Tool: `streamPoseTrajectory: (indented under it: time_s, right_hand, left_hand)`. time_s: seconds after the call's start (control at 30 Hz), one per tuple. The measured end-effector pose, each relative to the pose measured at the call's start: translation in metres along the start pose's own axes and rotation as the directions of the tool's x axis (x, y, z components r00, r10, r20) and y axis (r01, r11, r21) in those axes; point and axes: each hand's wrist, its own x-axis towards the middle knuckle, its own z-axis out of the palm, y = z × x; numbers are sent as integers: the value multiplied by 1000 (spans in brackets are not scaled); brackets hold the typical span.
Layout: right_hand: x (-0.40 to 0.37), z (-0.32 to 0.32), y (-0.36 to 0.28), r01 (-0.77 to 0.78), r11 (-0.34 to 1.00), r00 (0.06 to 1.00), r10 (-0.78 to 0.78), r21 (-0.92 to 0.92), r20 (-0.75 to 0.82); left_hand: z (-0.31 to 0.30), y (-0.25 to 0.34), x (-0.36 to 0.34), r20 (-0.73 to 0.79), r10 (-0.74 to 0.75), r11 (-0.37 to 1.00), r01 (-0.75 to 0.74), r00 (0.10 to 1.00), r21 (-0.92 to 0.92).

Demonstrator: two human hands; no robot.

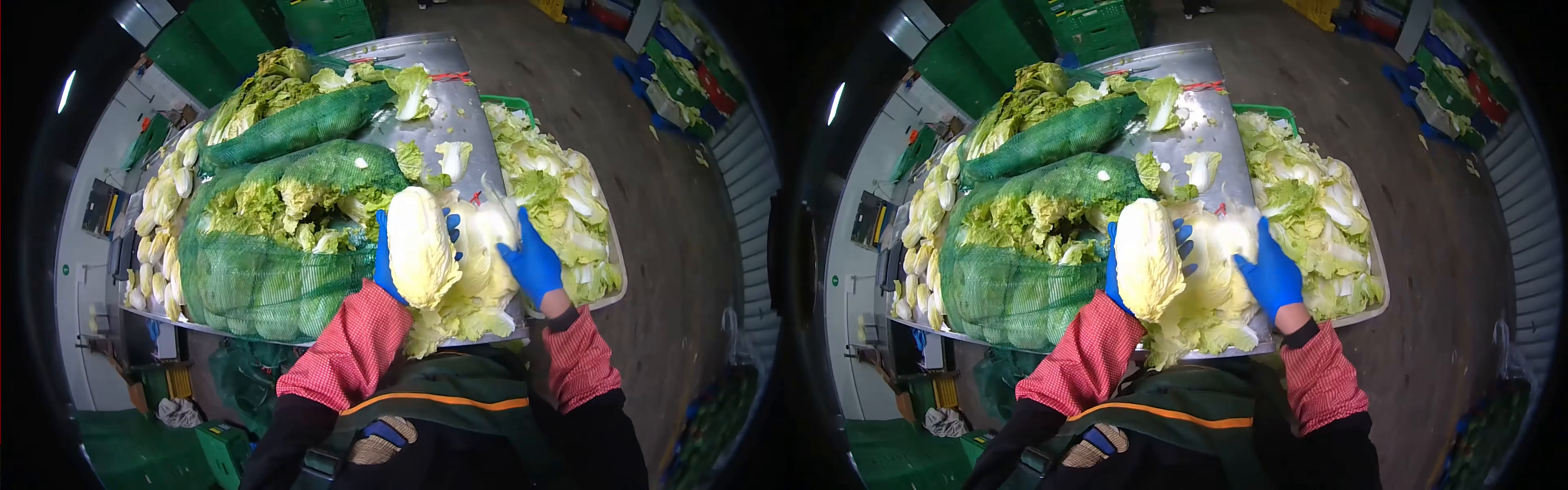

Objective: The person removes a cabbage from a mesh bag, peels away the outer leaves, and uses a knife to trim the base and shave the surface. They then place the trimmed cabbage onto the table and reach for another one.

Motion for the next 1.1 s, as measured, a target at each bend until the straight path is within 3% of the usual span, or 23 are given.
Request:
streamPoseTrajectory:
  time_s: [0.03, 0.07, 0.1, 0.13, 0.23, 0.27, 0.37, 0.47, 0.57, 0.67, 0.77, 0.87, 0.9, 0.93, 0.97, 1.0, 1.07, 1.1]
  right_hand:
    - [-4, -5, -16, 8, 1000, 1000, -7, -14, 26]
    - [-7, -7, -31, 48, 983, 992, -68, 178, 108]
    - [-8, -17, -52, -99, 891, 956, -39, 444, 291]
    - [-9, -24, -67, -280, 717, 885, -66, 639, 461]
    - [-3, 18, -49, -96, 592, 951, -183, 800, 250]
    - [-5, 14, -46, -169, 613, 934, -150, 771, 324]
    - [-12, -12, -61, -320, 633, 873, -92, 705, 479]
    - [-12, -9, -66, -196, 845, 889, -60, 498, 454]
    - [-13, -3, -61, -258, 765, 860, -97, 590, 501]
    - [-16, 2, -63, -89, 835, 908, -156, 543, 388]
    - [-18, 11, -63, -36, 890, 941, -124, 455, 316]
    - [-8, 3, -50, -281, 682, 891, -75, 675, 447]
    - [-2, 4, -41, -342, 620, 884, -42, 706, 465]
    - [5, 9, -30, -304, 634, 891, -74, 711, 448]
    - [7, 12, -22, -281, 764, 896, -8, 581, 445]
    - [5, 6, -25, -260, 866, 900, 58, 426, 432]
    - [-3, 3, -33, -41, 973, 971, -16, 228, 240]
    - [-5, 4, -41, 63, 992, 986, -78, 108, 146]
  left_hand:
    - [3, -2, 1, 12, 7, 1000, -7, 1000, -3]
    - [6, -6, 3, 90, 17, 994, -8, 996, -105]
    - [9, -13, 5, 165, 34, 978, 1, 986, -206]
    - [12, -13, 5, 42, 28, 995, -23, 999, -99]
    - [16, -9, 2, -267, 28, 972, 36, 963, 231]
    - [12, -7, -1, -327, 52, 940, 64, 944, 336]
    - [5, -14, -13, -366, 116, 903, 56, 923, 425]
    - [3, -19, -16, -417, 130, 913, 56, 900, 405]
    - [4, -21, -19, -351, 176, 887, 6, 920, 461]
    - [0, -23, -20, -343, 219, 855, -11, 913, 518]
    - [-10, -21, -18, -318, 259, 801, -19, 912, 598]
    - [5, -22, -22, -349, 98, 957, 8, 932, 289]
    - [1, -21, -24, -256, 45, 976, 12, 966, 217]
    - [-7, -19, -28, -154, -3, 989, 26, 988, 147]
    - [-11, -18, -29, -48, -48, 996, 52, 998, 78]
    - [-9, -18, -29, -119, -29, 995, 40, 992, 92]
    - [-1, -16, -25, -251, 17, 992, 15, 968, 124]
    - [-10, -18, -20, -321, 140, 962, -51, 937, 269]
